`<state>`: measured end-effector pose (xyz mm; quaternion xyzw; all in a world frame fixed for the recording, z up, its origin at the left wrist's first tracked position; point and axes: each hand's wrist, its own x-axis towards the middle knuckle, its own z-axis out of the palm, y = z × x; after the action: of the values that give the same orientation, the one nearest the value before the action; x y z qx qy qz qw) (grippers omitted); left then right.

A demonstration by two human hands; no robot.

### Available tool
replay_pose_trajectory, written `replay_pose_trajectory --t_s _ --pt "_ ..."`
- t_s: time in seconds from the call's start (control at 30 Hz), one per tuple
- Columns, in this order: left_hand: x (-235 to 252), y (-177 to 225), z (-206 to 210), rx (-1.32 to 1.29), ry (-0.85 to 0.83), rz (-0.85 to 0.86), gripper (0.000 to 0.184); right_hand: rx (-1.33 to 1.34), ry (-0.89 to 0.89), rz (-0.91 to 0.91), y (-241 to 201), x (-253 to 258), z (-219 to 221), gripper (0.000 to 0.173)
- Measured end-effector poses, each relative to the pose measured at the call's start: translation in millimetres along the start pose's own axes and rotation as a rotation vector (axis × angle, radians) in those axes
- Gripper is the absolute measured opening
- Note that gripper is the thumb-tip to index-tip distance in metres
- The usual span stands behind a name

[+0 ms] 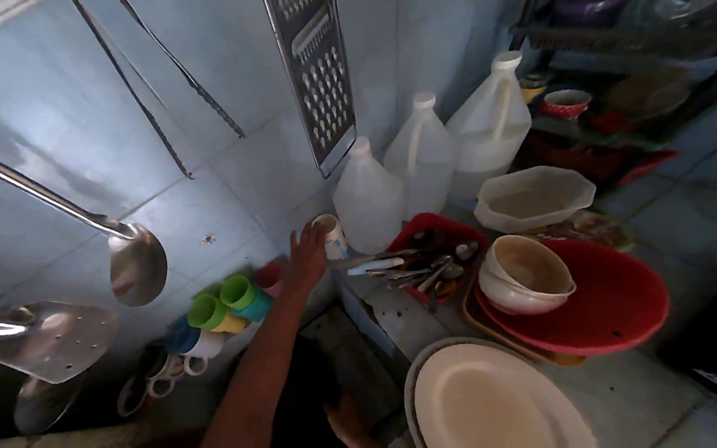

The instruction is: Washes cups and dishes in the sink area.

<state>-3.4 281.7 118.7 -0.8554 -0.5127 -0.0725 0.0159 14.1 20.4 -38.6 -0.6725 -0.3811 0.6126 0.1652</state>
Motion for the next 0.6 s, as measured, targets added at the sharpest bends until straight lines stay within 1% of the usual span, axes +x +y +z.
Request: replay_pose_trajectory --t_s 0.07,0.17,0.3,0.37,0.43,0.53,0.6 --pt "16 5 6 -0.027 -0.054 -0.005 0.058 0.030 -0.004 0.004 3 2 1 0.057" --pt "25 7 12 -0.021 -0.146 -0.065 0.050 0.064 -0.009 -0.009 4 1 1 0.055" --pt "0 4 7 0.000 -0.175 -0.096 0.045 0.066 -0.031 -0.031 5 4 3 0.054" --pt "-21 0 0 -0.023 -0.173 -0.150 0.047 0.059 -0.029 -0.051 4 3 1 0.056" --pt "-52 -3 -8 -0.087 -0.144 -0.166 0.048 0.102 -0.013 -0.092 3 -1 1 0.056" --pt "-118 -5 -13 -0.181 -0.088 -0.183 0.045 0.117 -0.018 -0.084 6 3 5 0.055" --pt "-166 -13 -5 -0.252 -0.055 -0.204 0.046 0.100 -0.026 -0.074 7 5 5 0.053"
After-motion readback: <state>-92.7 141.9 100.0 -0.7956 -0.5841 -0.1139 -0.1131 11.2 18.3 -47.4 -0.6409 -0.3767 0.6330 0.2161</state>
